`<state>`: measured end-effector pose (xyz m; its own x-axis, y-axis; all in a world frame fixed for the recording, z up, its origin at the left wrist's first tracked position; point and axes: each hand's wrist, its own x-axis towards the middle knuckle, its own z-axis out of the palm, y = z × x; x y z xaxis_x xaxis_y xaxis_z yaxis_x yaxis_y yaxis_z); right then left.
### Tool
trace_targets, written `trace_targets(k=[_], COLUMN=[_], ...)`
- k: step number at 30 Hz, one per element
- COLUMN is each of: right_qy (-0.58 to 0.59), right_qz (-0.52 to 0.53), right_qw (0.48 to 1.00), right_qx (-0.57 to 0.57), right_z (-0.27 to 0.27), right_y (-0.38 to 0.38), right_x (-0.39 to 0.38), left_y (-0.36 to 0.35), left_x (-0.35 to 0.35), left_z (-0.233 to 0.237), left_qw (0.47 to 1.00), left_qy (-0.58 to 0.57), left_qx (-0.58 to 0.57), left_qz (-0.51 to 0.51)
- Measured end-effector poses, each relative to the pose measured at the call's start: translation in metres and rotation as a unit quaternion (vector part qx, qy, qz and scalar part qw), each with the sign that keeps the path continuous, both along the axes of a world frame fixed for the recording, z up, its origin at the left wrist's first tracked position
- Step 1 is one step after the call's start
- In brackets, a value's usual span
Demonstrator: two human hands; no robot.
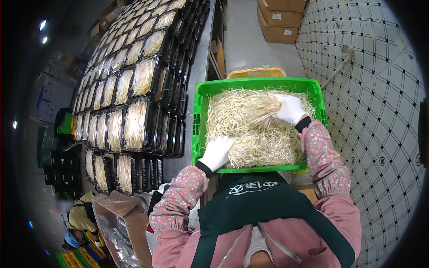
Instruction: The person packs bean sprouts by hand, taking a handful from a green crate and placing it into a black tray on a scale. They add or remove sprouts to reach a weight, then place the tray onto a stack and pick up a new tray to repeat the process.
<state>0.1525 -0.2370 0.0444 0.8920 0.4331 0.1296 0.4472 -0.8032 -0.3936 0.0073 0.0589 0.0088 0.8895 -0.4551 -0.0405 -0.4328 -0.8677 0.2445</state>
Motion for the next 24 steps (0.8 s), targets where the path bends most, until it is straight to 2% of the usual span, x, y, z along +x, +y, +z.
trace_targets(k=[2, 3, 4, 5, 6, 8, 10, 11, 14, 15, 18, 22, 24], right_qy=[0.013, 0.073, 0.138, 0.13, 0.13, 0.081, 0.082, 0.083, 0.188, 0.158, 0.156, 0.145, 0.155], right_qz=[0.036, 0.061, 0.071, 0.125, 0.16, 0.135, 0.11, 0.097, 0.112, 0.097, 0.092, 0.072, 0.005], right_qw=[0.999, 0.994, 0.987, 0.981, 0.968, 0.975, 0.979, 0.981, 0.961, 0.971, 0.978, 0.98, 0.982], right_qx=[0.024, 0.046, -0.038, -0.07, -0.141, -0.159, -0.151, -0.147, -0.166, -0.154, -0.101, -0.12, -0.109], right_z=[-0.016, -0.007, -0.019, -0.042, -0.047, -0.054, -0.05, -0.049, -0.059, -0.066, -0.097, -0.078, -0.082], right_y=[0.029, 0.048, 0.064, 0.075, 0.079, 0.081, 0.068, 0.061, 0.05, 0.049, 0.044, 0.018, -0.009], right_x=[-0.005, -0.014, -0.017, -0.021, -0.028, -0.035, -0.03, -0.029, -0.024, -0.027, -0.024, -0.02, -0.001], left_y=[-0.005, -0.005, -0.006, -0.01, -0.01, -0.009, -0.009, -0.013, -0.021, -0.018, -0.031, -0.034, -0.027], left_x=[-0.002, 0.0, 0.001, 0.014, 0.022, 0.037, 0.059, 0.068, 0.083, 0.086, 0.091, 0.082, 0.071], left_z=[0.02, 0.025, 0.031, 0.042, 0.044, 0.046, 0.028, 0.021, -0.017, -0.043, -0.043, -0.041, -0.034], left_qw=[0.998, 0.995, 0.991, 0.966, 0.974, 0.977, 0.99, 0.993, 0.988, 0.984, 0.962, 0.967, 0.973], left_qy=[0.05, 0.082, 0.115, 0.248, 0.226, 0.178, -0.015, -0.01, 0.114, 0.12, 0.216, 0.202, 0.174], left_qx=[0.044, 0.047, 0.051, 0.073, 0.014, -0.106, -0.137, -0.114, -0.086, -0.122, -0.038, -0.029, -0.041], left_qz=[-0.022, -0.031, -0.041, -0.014, 0.007, 0.05, -0.011, -0.004, 0.051, 0.058, 0.165, 0.153, 0.143])
